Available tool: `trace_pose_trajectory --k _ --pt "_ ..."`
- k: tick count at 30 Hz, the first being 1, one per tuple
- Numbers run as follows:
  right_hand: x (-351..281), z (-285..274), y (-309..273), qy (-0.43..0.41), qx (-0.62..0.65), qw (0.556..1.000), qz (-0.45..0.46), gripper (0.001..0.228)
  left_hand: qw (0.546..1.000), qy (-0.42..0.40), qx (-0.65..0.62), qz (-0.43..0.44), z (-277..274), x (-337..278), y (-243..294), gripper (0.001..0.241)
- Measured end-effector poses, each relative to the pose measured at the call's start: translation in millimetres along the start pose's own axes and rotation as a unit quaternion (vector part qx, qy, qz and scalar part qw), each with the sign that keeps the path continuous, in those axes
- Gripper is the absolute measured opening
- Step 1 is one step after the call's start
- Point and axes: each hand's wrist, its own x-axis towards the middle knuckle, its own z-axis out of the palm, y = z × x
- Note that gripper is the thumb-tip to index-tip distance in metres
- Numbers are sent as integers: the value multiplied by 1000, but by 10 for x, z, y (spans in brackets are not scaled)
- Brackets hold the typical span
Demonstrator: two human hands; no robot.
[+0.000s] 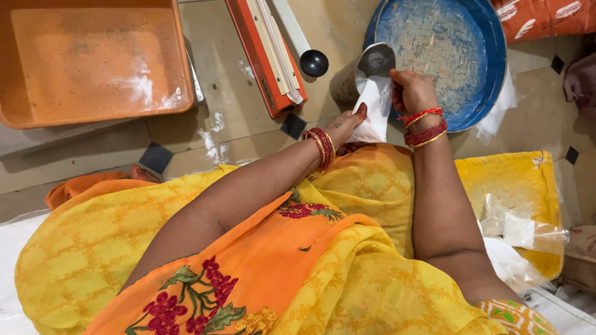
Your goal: Weighing and sealing small bags of white powder using a scale and heat sealer.
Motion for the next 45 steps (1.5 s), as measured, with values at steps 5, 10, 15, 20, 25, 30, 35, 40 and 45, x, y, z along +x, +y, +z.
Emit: trace_pose_trajectory --k 5,10,15,20,25,30,35,40,45 --pt "-19 39 13 14 -9 1000 5 29 999 -27 -21 9 -15 205 -237 67" --pt "-65 11 6 9 -14 1000 1 28 998 7 19 64 -72 498 -420 61" --pt "-389 87 -2 62 -6 995 -75 30 991 -110 -26 69 -144 222 -105 72" --pt "-1482 479 -241 111 -112 945 -287 34 989 -119 -82 35 -123 14 140 87" --pt "-2153 811 -380 126 -255 841 -460 28 978 -97 -175 65 -186 -531 304 81" --pt "-2253 1052 -610 48 -242 849 -468 27 967 -45 -211 135 -524 -1194 283 82" --pt "-2205 1617 -1014 -37 -253 855 -451 29 969 154 -184 61 -1177 -1923 85 85" --pt "-1767 2437 -1263 -72 -210 884 -412 34 935 241 -231 117 -1810 -2389 373 78" --pt "-1166 3214 -957 -12 -154 886 -437 34 850 359 -242 300 -2285 -2373 716 65"
